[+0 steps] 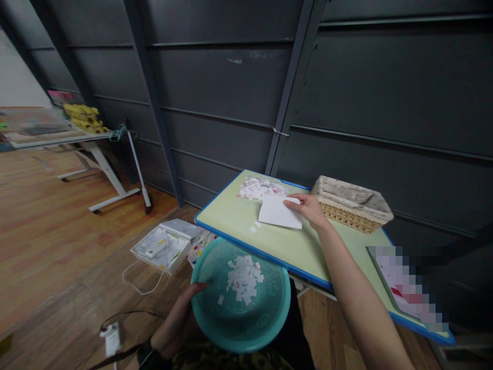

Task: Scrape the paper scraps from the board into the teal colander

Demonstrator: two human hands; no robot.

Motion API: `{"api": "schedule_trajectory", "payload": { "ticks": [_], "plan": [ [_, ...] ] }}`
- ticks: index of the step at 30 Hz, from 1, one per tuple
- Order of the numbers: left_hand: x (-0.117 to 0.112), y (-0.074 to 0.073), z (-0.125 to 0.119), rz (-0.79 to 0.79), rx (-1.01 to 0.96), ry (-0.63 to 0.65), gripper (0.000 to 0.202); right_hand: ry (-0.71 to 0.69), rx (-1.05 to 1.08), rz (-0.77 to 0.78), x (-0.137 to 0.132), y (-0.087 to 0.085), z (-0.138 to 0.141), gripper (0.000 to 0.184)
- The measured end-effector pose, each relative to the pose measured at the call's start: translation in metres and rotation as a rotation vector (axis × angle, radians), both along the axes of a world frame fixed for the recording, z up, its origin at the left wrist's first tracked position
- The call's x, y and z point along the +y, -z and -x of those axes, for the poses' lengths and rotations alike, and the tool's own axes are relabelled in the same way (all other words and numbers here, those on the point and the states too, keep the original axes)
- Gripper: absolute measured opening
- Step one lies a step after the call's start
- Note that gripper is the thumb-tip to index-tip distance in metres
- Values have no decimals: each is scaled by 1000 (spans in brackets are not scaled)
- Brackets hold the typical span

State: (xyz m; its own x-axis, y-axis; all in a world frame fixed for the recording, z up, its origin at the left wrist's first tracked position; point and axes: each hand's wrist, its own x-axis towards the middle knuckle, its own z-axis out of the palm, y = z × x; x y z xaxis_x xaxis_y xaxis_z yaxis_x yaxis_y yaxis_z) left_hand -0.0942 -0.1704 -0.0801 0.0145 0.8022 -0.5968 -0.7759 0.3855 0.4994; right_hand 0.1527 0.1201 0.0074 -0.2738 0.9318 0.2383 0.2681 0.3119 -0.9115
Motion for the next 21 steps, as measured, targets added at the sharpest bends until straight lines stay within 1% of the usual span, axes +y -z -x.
{"api": "schedule_trajectory", "payload": {
  "ticks": [4, 6, 10, 13, 16, 21],
  "plan": [
    [-1, -5, -1, -8, 27, 18, 81, 22, -40, -37, 0, 0, 1, 44],
    [-1, -5, 0, -10, 35, 39, 82, 10, -38, -51, -1, 0, 1, 43],
    [-1, -1, 1, -4, 10, 36, 83, -55, -32, -32, -2, 1, 2, 43],
    [-1, 4, 2, -13, 1, 23, 90, -15, 16, -26, 0, 3, 3, 44],
    [0, 6, 3, -14, -22, 38, 95, 27, 3, -56, 2, 4, 2, 42],
    [0, 7, 5, 10, -5, 57, 89, 8, -36, -81, 4, 4, 1, 40]
  ]
}}
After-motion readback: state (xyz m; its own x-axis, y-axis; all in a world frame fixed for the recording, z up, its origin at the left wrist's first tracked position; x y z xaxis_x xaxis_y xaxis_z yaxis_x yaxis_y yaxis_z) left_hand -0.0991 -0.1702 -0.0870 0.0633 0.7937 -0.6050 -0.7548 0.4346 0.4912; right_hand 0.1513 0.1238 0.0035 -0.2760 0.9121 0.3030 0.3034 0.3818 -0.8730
